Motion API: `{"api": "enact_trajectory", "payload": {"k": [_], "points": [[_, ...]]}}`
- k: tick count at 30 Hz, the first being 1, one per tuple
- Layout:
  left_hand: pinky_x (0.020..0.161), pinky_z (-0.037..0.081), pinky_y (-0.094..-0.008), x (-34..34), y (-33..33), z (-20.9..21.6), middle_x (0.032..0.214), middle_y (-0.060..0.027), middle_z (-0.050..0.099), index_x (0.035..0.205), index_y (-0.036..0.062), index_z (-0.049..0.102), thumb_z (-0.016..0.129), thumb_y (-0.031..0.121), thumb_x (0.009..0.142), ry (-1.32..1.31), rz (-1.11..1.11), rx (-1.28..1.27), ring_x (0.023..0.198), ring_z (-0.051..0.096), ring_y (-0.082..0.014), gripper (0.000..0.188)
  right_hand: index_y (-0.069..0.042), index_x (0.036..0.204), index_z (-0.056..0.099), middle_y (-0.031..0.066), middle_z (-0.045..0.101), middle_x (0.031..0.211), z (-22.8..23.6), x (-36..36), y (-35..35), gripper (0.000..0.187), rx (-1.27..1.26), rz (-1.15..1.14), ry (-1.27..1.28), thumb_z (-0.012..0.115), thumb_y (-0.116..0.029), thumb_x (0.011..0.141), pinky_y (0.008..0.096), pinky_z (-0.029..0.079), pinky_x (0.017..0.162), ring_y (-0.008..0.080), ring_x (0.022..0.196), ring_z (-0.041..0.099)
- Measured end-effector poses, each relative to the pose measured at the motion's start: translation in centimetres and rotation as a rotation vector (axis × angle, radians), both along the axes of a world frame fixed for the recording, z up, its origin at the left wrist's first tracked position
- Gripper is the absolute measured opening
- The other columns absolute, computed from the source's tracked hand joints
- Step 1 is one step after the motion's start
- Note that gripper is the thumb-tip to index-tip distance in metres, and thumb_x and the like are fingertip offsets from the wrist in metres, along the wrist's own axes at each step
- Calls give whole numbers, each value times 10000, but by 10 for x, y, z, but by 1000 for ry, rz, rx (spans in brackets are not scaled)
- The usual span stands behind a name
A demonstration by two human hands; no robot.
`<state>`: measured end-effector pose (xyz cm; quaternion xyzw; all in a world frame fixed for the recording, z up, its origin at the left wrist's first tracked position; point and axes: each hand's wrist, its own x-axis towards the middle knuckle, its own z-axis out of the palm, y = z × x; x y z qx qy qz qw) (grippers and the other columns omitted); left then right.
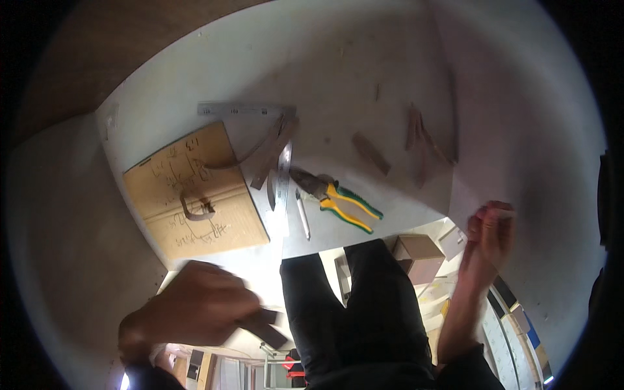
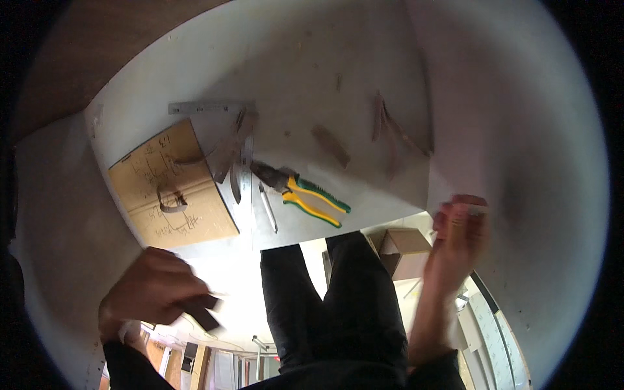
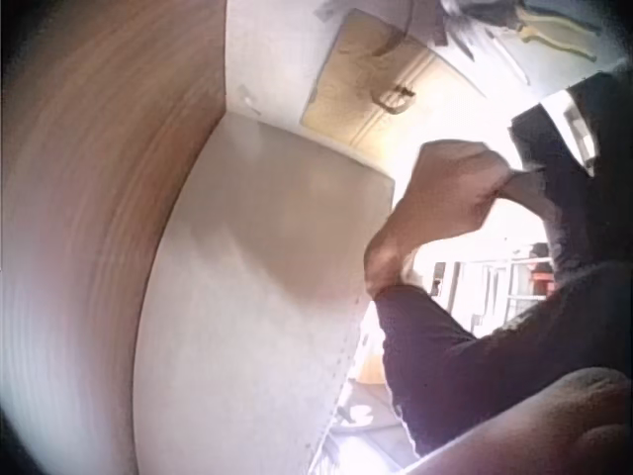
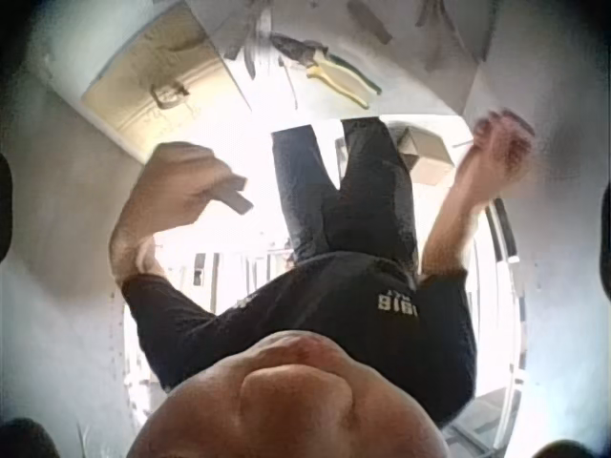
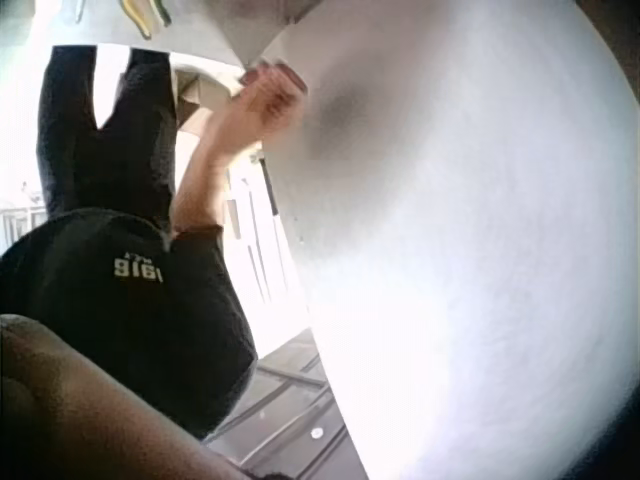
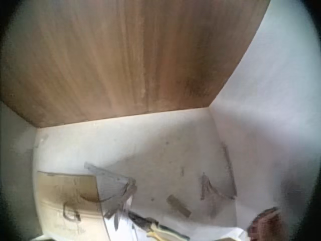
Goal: The person assembles several thin metal strips into a layered stack. They repeatedly pick up individual strips, align them, and use pliers to press and secure the stack. The process continues with incremental additions and adjustments to the stack.
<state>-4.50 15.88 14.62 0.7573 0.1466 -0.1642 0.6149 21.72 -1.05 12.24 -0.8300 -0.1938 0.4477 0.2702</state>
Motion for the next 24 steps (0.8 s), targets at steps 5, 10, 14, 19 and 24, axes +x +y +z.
{"api": "enact_trajectory", "payload": {"k": [5, 10, 14, 19, 24], "points": [[531, 373, -228, -10, 62, -80, 679, 42, 593, 1008, 35, 707, 680, 214, 894, 193, 1628, 64, 550, 475, -45, 214, -35, 1109, 589, 30, 611, 904, -35, 54, -1, 176, 429, -39, 252, 524, -142, 986, 202, 413, 646, 72, 735, 533], [429, 159, -253, -31, 110, -146, 538, 91, 335, 653, 174, 448, 703, 312, 894, 102, 1790, 271, 466, 249, -18, 376, -23, 1118, 586, 29, 619, 805, -59, 38, 48, 187, 379, -85, 293, 579, -120, 958, 200, 418, 620, 73, 707, 541], [452, 231, -214, 24, 66, -99, 633, 69, 428, 858, 97, 630, 604, 302, 963, -245, 1971, 142, 525, 333, -21, 232, -15, 1142, 560, 106, 688, 940, -76, 45, 52, 231, 366, -228, 361, 607, -121, 942, 267, 504, 774, 160, 912, 666], [513, 331, -237, 57, -64, -104, 745, -1, 526, 1138, 78, 538, 431, 377, 1022, -103, 1541, -563, 570, 415, -89, 338, -34, 1106, 570, 77, 672, 962, -72, 25, 58, 194, 334, -289, 391, 617, -104, 931, 262, 457, 804, 133, 916, 632], [561, 346, -262, 91, -107, -103, 721, -37, 482, 1193, -6, 478, 449, 380, 1012, -552, 1420, -1183, 602, 411, -108, 427, -13, 1075, 551, 37, 603, 862, -56, 1, 43, 172, 314, -160, 574, 614, -77, 928, 225, 447, 756, 102, 764, 554]]}}
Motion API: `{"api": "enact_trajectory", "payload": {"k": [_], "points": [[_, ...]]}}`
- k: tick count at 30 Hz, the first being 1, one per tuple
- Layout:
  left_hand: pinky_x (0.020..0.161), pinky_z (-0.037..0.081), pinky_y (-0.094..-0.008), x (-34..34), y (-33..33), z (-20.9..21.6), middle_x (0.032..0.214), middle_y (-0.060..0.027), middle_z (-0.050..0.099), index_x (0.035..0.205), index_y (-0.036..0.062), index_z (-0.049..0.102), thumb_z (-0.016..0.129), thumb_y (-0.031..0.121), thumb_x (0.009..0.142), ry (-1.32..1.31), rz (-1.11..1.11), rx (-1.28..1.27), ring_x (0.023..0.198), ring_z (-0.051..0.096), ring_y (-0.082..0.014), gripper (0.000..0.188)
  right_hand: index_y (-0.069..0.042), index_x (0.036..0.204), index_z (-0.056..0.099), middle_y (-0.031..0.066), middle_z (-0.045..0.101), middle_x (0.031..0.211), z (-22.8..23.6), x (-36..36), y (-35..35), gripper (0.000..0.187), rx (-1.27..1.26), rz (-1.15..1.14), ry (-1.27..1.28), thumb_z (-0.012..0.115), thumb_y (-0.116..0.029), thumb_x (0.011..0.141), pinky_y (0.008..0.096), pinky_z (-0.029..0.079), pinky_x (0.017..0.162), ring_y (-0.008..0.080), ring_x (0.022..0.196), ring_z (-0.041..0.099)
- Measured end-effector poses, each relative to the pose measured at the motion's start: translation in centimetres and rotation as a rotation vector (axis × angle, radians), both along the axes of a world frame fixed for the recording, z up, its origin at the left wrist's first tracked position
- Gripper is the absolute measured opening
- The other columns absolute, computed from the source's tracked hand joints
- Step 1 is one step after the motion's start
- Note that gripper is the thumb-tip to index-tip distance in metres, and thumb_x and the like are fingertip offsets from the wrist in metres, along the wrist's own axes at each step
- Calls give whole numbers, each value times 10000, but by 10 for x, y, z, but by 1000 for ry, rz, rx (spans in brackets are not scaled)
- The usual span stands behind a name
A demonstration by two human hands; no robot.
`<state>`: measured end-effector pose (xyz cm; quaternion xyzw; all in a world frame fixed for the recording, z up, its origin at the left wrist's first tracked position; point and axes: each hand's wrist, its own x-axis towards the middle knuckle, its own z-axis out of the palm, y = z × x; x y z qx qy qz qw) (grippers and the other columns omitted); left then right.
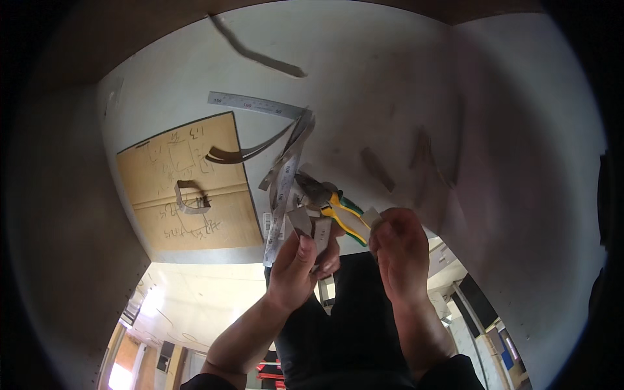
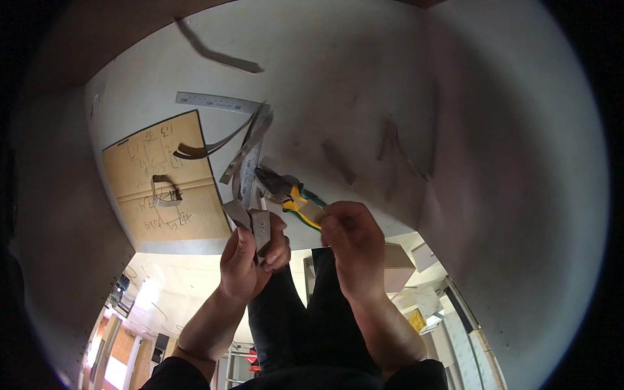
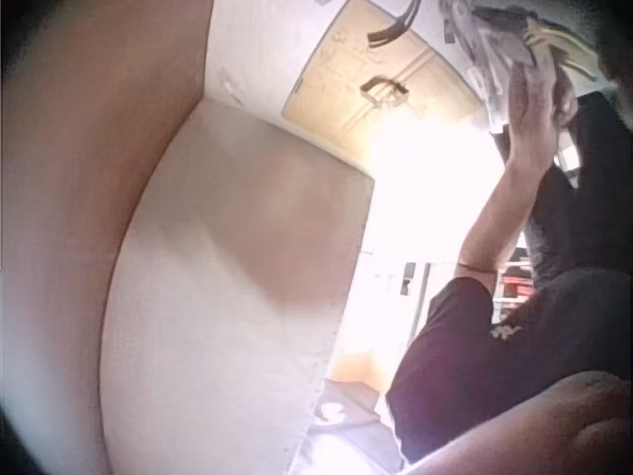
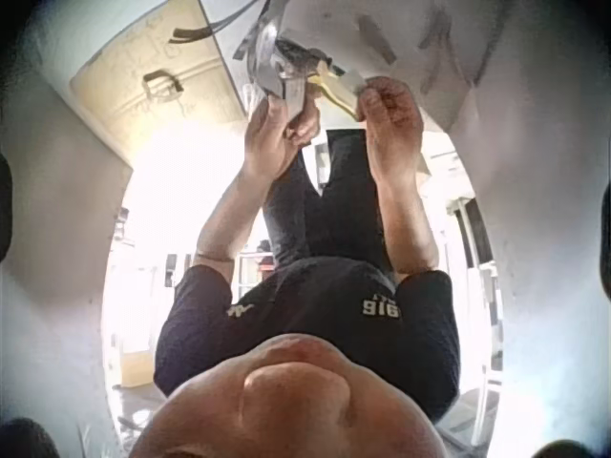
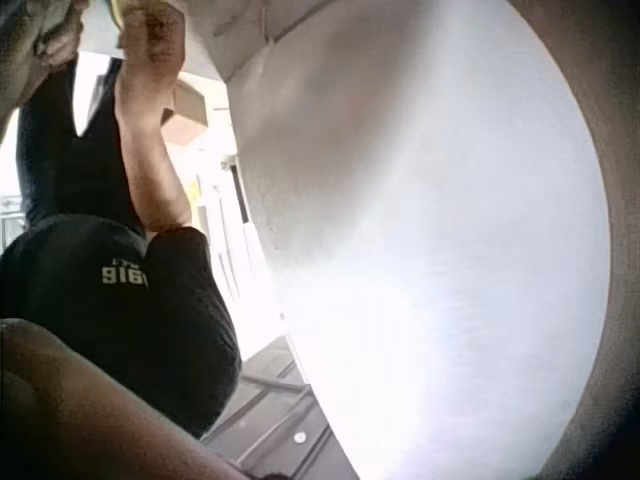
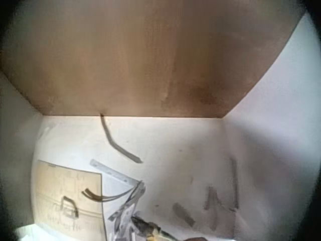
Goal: The person assembles several thin metal strips into a layered stack. They repeatedly pick up individual strips, align them, and use pliers to press and secure the stack. The process continues with incremental additions and adjustments to the stack.
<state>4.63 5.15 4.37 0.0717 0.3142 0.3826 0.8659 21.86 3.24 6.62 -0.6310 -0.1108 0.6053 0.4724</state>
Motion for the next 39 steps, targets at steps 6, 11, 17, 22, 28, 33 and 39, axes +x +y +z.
{"api": "enact_trajectory", "payload": {"k": [6, 11, 17, 22, 28, 33, 39], "points": [[637, 443, -274, -3, 1, 16, 889, -78, 573, 1155, -26, 522, 461, 220, 1015, 289, 11, 140, 726, 546, -141, 290, 6, 1069, 517, 84, 632, 956, 16, -25, 4, 157, 38, 37, 209, 590, -43, 938, 258, 485, 810, 127, 868, 606], [754, 462, -294, -22, -4, 9, 904, -73, 567, 1054, 25, 535, 643, 192, 929, 331, 80, 37, 838, 552, -156, 235, 6, 1071, 506, 113, 597, 1075, 26, -43, 4, 177, 81, 188, 147, 602, -12, 924, 280, 456, 893, 154, 1015, 581], [789, 455, -332, -33, -1, 4, 928, -66, 537, 1220, 68, 444, 588, 246, 957, -27, 279, -84, 828, 531, -176, 349, 25, 1069, 513, 174, 593, 1136, 30, -59, 1, 208, 273, 335, 88, 614, 50, 889, 329, 453, 952, 206, 1067, 592], [792, 468, -324, -40, -8, -9, 1018, -102, 537, 1233, 46, 444, 566, 245, 968, 29, 250, 11, 905, 541, -177, 353, 48, 1038, 515, 172, 634, 1047, 25, -66, 1, 211, 288, 486, -266, 614, 106, 861, 269, 529, 826, 173, 935, 651], [802, 449, -266, -55, -11, -2, 1110, -80, 533, 1250, 4, 457, 676, 255, 906, 22, 208, -23, 966, 505, -110, 479, 25, 1069, 480, 161, 645, 1032, 8, -73, -6, 206, 203, 292, -33, 588, 74, 901, 256, 540, 810, 156, 928, 655], [827, 433, -268, -56, -17, -8, 1168, -88, 501, 1308, 3, 419, 739, 381, 839, -17, 278, 51, 1000, 485, -110, 682, 15, 1070, 482, 151, 634, 1048, 4, -101, -11, 188, 194, 230, 3, 583, 52, 916, 265, 531, 841, 144, 957, 640], [862, 405, -267, -63, -15, -9, 1167, -86, 488, 1324, 8, 407, 718, 424, 849, -6, 373, 34, 987, 473, -117, 705, 14, 1070, 483, 137, 627, 1040, 6, -125, -9, 196, 219, 174, 43, 561, 93, 908, 270, 529, 858, 156, 983, 636]]}}
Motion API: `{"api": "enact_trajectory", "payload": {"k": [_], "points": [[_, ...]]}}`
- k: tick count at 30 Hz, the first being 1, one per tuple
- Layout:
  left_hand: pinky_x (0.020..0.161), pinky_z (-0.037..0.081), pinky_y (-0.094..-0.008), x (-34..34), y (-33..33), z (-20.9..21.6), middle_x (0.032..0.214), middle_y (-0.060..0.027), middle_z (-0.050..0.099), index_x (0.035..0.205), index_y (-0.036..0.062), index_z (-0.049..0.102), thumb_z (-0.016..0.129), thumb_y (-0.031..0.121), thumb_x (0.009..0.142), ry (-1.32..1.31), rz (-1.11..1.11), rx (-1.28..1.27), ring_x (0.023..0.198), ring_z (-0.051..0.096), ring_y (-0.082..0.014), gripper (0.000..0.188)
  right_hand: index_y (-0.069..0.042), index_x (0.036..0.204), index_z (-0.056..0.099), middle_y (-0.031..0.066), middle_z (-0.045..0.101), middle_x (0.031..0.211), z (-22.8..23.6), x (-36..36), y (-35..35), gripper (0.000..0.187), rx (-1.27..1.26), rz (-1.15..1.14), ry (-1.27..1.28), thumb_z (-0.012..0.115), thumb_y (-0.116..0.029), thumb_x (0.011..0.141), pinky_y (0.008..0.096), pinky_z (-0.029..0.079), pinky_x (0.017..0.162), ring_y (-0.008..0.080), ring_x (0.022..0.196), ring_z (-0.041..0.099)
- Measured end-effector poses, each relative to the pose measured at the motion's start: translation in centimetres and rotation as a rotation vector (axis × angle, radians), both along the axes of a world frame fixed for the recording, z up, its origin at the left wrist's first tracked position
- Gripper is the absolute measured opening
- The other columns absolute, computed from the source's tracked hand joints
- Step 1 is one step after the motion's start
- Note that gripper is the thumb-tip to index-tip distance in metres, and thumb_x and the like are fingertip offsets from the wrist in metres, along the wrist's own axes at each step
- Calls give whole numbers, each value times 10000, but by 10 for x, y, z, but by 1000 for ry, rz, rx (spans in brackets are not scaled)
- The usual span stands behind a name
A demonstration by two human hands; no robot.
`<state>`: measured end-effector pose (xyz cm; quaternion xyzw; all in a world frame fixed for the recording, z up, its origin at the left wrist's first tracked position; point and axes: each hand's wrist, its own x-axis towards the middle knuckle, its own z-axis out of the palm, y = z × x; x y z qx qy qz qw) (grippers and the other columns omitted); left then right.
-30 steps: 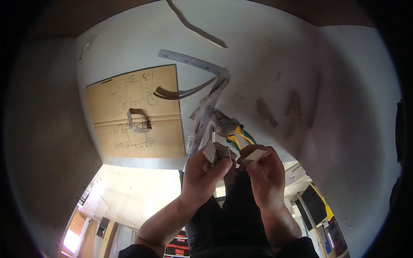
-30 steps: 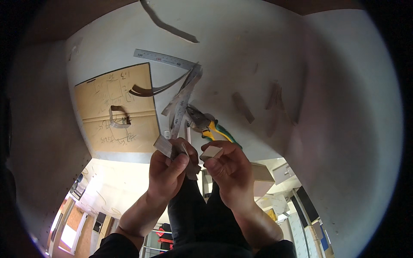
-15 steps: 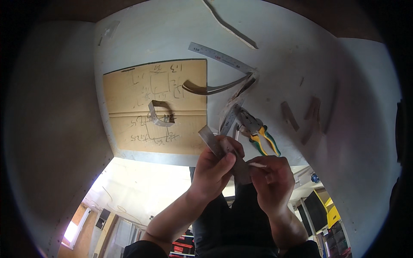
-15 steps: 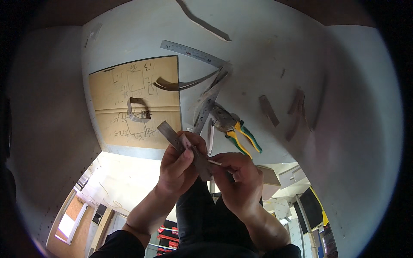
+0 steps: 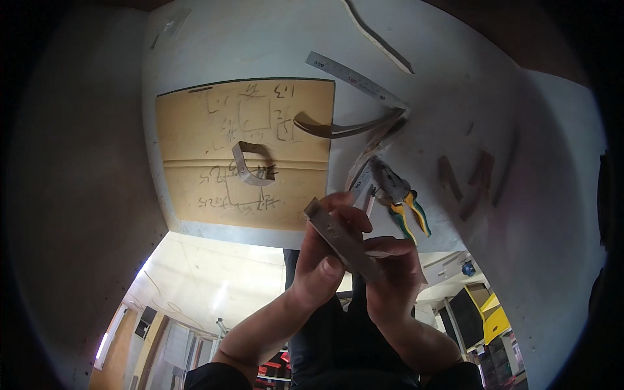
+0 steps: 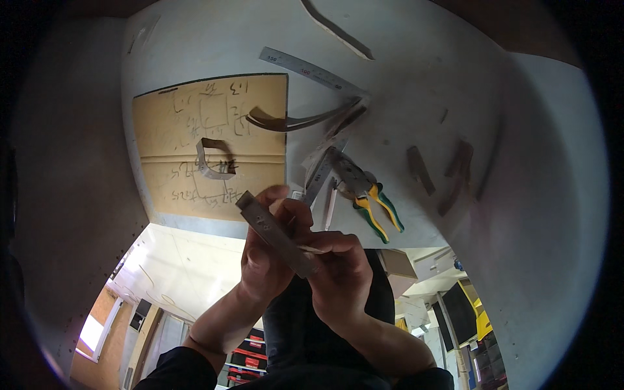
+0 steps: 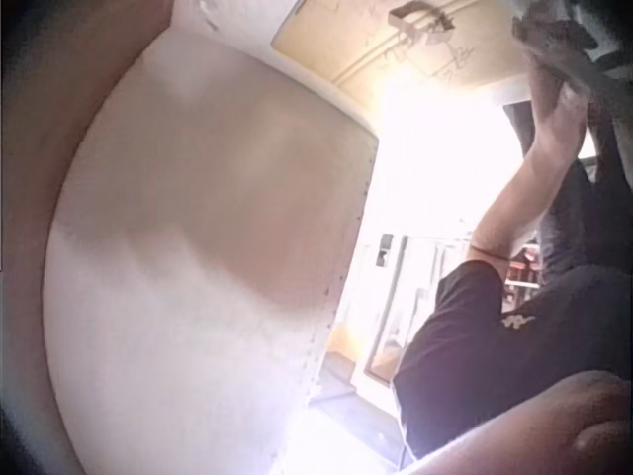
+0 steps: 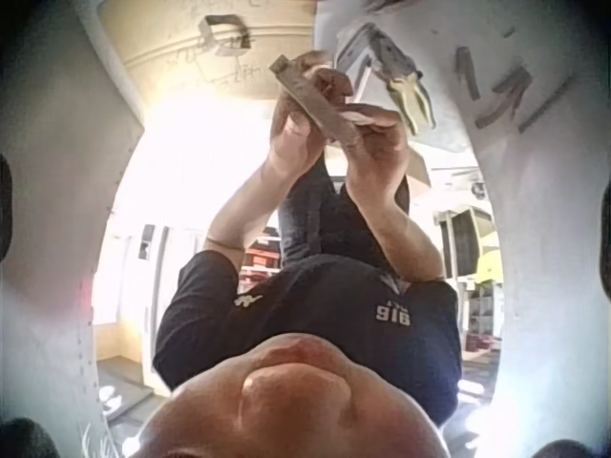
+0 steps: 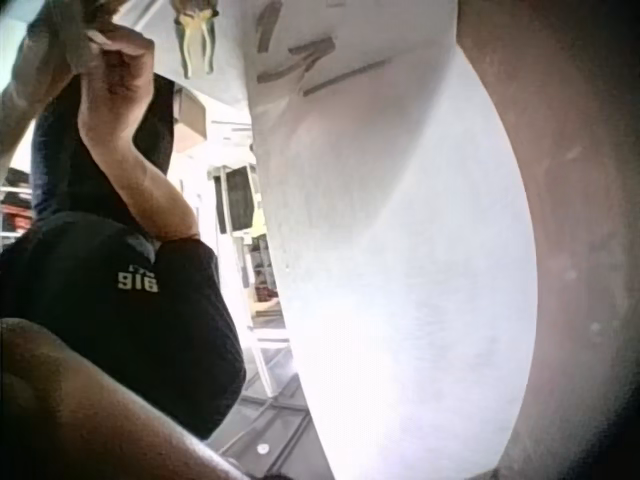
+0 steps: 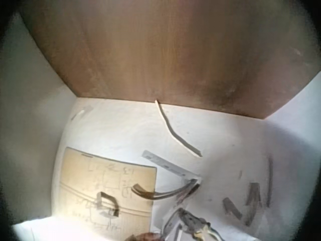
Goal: The person assembles several thin metal strips into a layered stack. They repeatedly pick up individual strips, align them, and use pliers to press and secure the stack. The process continues with incremental additions and adjustments to the stack.
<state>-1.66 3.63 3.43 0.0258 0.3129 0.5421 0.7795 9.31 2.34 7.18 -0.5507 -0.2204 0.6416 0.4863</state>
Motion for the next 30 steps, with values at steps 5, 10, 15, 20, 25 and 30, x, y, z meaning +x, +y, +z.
{"api": "enact_trajectory", "payload": {"k": [5, 10, 15, 20, 25, 30], "points": [[872, 399, -263, -20, 0, -3, 1160, -78, 492, 1326, 15, 405, 638, 398, 914, 239, -158, 39, 992, 466, -116, 609, 1, 1054, 489, 130, 630, 1015, -5, -4, 4, 227, -84, 120, -137, 588, 111, 882, 277, 538, 830, 156, 938, 645], [811, 392, -271, -25, 8, 15, 1163, -92, 510, 1363, -33, 386, 461, 292, 1009, 469, -138, -19, 950, 467, -115, 486, -38, 1040, 498, 109, 625, 991, -15, -6, 9, 182, -437, 26, 163, 559, 74, 911, 266, 540, 783, 152, 878, 644], [794, 441, -264, -39, 5, 9, 1008, -19, 600, 1211, 3, 516, 459, 134, 1001, 694, -288, -122, 877, 520, -96, 255, -77, 1156, 507, 48, 620, 1055, -21, -10, 10, 191, -606, -218, 543, 520, -46, 968, 227, 532, 768, 108, 892, 617], [958, 439, -305, -43, 7, 6, 1137, -89, 603, 1324, -57, 449, 432, 145, 1015, 584, -281, -213, 1053, 569, -150, 369, -81, 1081, 513, 81, 622, 1003, -26, -12, 7, 134, -643, -238, 654, 543, -32, 960, 285, 563, 790, 177, 898, 649], [955, 447, -311, -49, 6, 9, 1153, -88, 584, 1270, -21, 487, 450, 165, 1014, 520, -280, -249, 1081, 564, -163, 319, -59, 1061, 516, 84, 623, 986, -26, -24, 9, 125, -739, -93, 513, 571, -56, 948, 299, 575, 794, 172, 879, 659], [848, 472, -312, -67, -10, 1, 1026, -78, 578, 1191, 22, 476, 464, 217, 1018, 600, -121, -183, 947, 572, -153, 261, -51, 1032, 527, 83, 636, 976, -27, -42, 4, 170, -689, 139, 213, 637, -48, 903, 303, 551, 833, 163, 910, 648]]}}
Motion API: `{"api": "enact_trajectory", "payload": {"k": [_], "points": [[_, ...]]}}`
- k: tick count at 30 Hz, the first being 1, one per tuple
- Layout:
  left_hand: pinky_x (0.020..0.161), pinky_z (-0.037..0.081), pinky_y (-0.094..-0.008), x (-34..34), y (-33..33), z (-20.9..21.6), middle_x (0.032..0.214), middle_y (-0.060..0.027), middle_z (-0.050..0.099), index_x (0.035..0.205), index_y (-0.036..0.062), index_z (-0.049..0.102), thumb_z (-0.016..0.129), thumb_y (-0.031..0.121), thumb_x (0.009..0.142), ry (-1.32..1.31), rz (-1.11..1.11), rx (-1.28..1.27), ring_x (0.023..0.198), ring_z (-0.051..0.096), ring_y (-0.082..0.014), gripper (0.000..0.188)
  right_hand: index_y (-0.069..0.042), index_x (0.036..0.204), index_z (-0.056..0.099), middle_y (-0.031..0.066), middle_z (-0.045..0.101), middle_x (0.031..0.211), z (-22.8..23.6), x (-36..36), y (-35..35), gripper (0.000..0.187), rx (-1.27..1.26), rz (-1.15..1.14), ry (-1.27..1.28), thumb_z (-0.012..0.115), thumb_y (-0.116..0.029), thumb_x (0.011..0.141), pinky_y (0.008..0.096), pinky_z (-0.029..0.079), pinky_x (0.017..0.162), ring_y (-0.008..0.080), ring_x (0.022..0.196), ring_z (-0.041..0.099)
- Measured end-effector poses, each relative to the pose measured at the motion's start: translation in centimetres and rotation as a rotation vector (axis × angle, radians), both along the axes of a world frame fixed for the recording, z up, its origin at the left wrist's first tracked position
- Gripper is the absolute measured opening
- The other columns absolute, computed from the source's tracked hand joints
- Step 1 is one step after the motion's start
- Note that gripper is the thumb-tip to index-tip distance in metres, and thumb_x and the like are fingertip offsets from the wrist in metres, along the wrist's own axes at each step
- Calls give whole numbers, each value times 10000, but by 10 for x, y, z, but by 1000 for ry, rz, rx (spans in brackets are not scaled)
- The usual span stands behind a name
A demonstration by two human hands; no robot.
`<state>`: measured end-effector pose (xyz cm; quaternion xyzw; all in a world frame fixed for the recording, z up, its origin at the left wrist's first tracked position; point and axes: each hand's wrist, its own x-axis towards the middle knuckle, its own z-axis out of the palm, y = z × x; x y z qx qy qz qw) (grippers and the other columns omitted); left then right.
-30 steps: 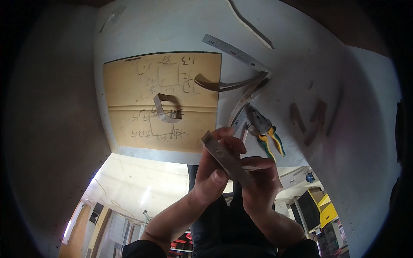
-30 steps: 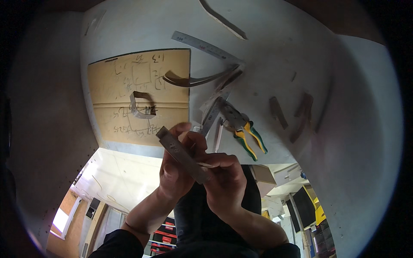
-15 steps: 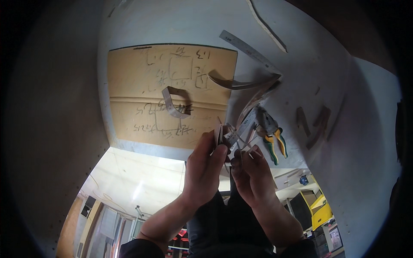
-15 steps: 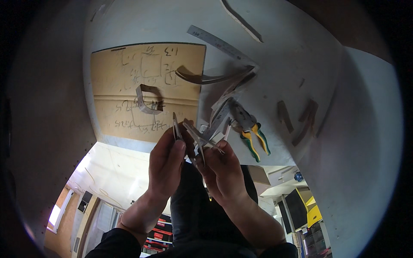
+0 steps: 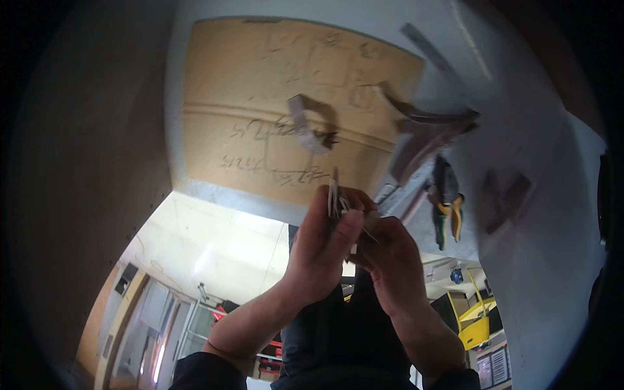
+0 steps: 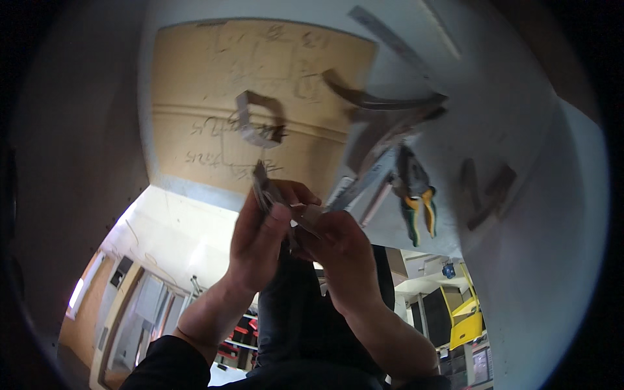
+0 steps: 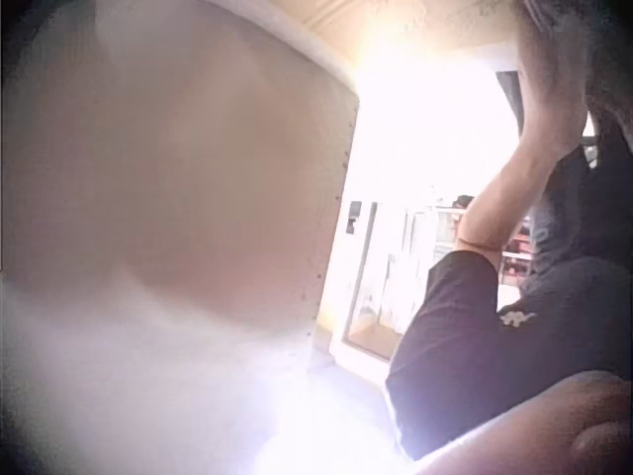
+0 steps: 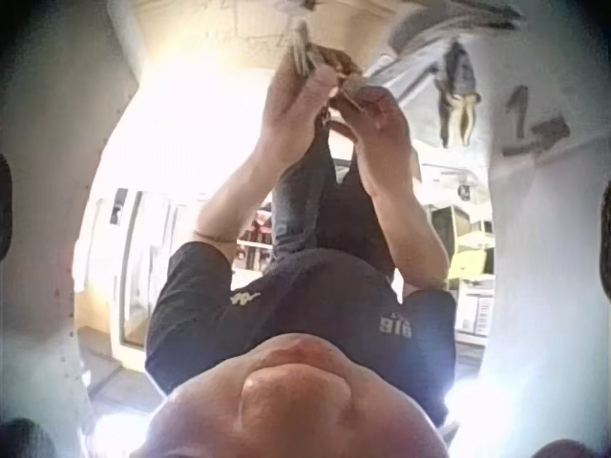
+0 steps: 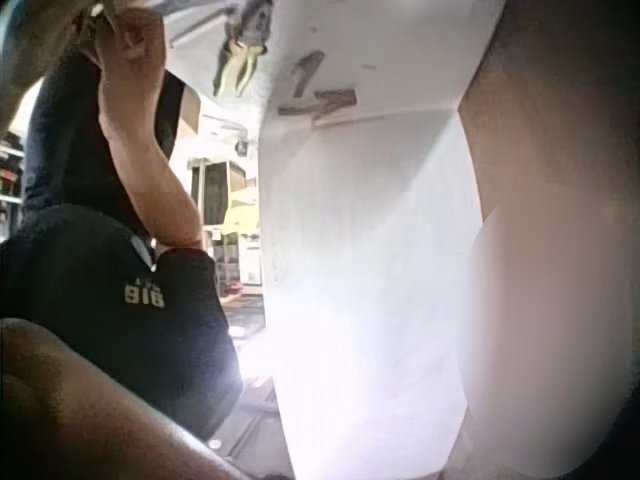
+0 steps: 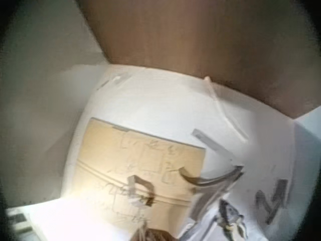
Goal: The person assembles several thin metal strips into a layered stack. They repeatedly pick up individual strips, align them, and use pliers to press and secure the stack. The process continues with incremental additions and adjustments to the stack.
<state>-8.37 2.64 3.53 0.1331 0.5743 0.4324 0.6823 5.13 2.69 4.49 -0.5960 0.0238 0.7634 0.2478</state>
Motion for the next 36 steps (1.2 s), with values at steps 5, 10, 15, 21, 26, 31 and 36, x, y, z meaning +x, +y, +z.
{"api": "enact_trajectory", "payload": {"k": [5, 10, 15, 21, 26, 31, 36], "points": [[556, 413, -237, -66, 15, -18, 783, -22, 515, 1134, 27, 429, 561, 83, 957, 418, 80, 39, 649, 486, -92, 228, -52, 1010, 514, 96, 656, 979, -8, -3, -4, 177, 211, 125, -136, 643, -27, 892, 301, 496, 849, 148, 945, 632], [659, 431, -400, -106, 22, -47, 862, -165, 502, 1068, -5, 414, 621, 7, 864, 1151, -336, 259, 737, 528, -305, 291, -52, 1028, 501, 102, 645, 956, -18, -22, 7, 174, 380, 294, -128, 619, -22, 903, 292, 491, 835, 136, 928, 625], [796, 386, -419, -121, 25, -61, 959, -121, 505, 1113, 58, 541, 721, 245, 782, 1672, -581, 338, 898, 509, -306, 421, -36, 1027, 487, 117, 630, 964, -16, -48, 13, 170, 399, 310, -80, 604, -6, 907, 292, 488, 826, 156, 919, 625], [893, 379, -450, -125, 21, -53, 1164, -112, 525, 1255, 118, 547, 835, 300, 647, 1636, -543, 286, 1040, 501, -309, 698, -28, 1026, 480, 119, 634, 969, -16, -51, 3, 174, 386, 361, -104, 595, 11, 901, 305, 485, 849, 170, 935, 625], [950, 317, -464, -132, 12, -47, 1349, -176, 423, 1228, 133, 618, 831, 438, 652, 1681, -547, 383, 1154, 409, -333, 686, -34, 1030, 492, 108, 649, 965, -18, -50, 0, 188, 343, 316, -107, 603, 20, 889, 306, 473, 879, 163, 952, 628], [986, 273, -452, -132, 1, -44, 1410, -228, 378, 1182, 130, 652, 776, 513, 712, 1726, -530, 396, 1219, 359, -342, 619, -42, 1031, 504, 99, 659, 962, -20, -49, 0, 195, 314, 320, -154, 617, 11, 881, 305, 461, 898, 156, 961, 627], [987, 260, -460, -131, -5, -46, 1421, -223, 374, 1141, 129, 664, 750, 448, 763, 1700, -563, 356, 1236, 352, -341, 502, -66, 1056, 503, 73, 651, 951, -25, -48, -3, 163, 375, 349, -184, 568, -31, 910, 296, 454, 780, 132, 896, 597]]}}
